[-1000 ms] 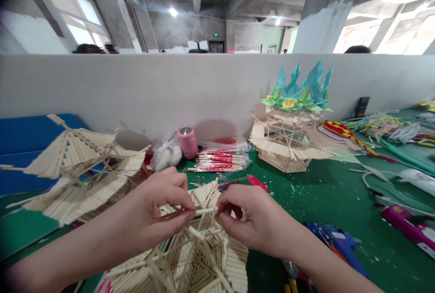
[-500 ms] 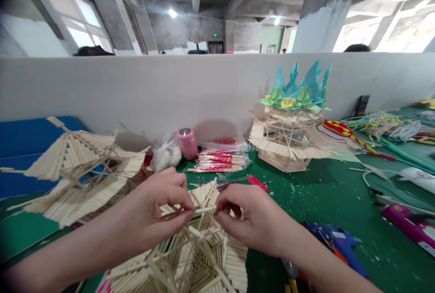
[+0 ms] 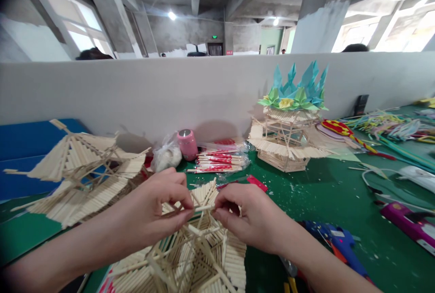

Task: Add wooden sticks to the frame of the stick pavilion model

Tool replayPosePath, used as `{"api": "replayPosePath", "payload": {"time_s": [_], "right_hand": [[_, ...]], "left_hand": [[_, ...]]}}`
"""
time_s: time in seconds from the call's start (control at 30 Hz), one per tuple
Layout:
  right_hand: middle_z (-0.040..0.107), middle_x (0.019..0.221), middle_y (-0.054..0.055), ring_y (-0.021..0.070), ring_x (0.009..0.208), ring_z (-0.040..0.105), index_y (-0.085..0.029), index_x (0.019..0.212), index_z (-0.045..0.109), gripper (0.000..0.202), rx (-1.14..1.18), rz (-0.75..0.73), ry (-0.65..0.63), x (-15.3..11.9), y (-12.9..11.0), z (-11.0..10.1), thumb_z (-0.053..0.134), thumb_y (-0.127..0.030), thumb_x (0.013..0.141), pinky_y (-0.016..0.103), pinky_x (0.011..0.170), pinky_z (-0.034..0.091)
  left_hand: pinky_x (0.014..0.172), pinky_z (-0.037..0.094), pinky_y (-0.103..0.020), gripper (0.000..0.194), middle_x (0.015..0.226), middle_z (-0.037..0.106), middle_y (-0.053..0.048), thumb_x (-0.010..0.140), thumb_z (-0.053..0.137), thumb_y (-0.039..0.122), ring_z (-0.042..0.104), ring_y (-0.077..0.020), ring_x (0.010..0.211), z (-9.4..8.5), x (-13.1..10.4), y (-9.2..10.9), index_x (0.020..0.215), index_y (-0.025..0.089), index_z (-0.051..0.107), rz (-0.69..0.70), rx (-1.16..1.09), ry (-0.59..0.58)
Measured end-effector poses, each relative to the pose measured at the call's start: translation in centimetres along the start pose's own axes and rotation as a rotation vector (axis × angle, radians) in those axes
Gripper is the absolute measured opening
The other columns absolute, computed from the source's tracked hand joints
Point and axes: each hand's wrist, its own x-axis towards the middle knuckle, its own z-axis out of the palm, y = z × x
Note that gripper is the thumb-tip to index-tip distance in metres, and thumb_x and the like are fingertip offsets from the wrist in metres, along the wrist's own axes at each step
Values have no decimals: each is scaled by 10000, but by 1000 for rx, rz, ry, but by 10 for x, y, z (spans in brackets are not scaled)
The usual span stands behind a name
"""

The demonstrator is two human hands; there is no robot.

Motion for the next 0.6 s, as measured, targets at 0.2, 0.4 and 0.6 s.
{"api": "replayPosePath", "payload": {"time_s": [0.2,0.4,0.6], "right_hand": [[526,635,-31,68,556,426,-168,785,599,94,11,-8,-12,-1,4,0,513,-202,803,188,494,330],[522,626,-32,69,569,423,-166,753,604,113,-18,-33,-17,0,3,-2,515,-209,808,193,519,329],[522,626,-33,69,566,417,-167,740,596,112,-37,-52,-22,2,2,-3,505,-176,805,196,523,330]], "left_hand": [[678,351,-314,162,706,543,-10,746,513,192,479,-177,748,0,0,-1,660,195,650,2,19,-6],[687,359,-322,176,713,553,-21,750,508,198,484,-187,763,-3,0,4,659,190,658,-20,30,-22],[682,362,-326,183,719,562,-23,753,509,205,480,-190,750,-2,2,3,659,198,666,-22,47,-15]]}}
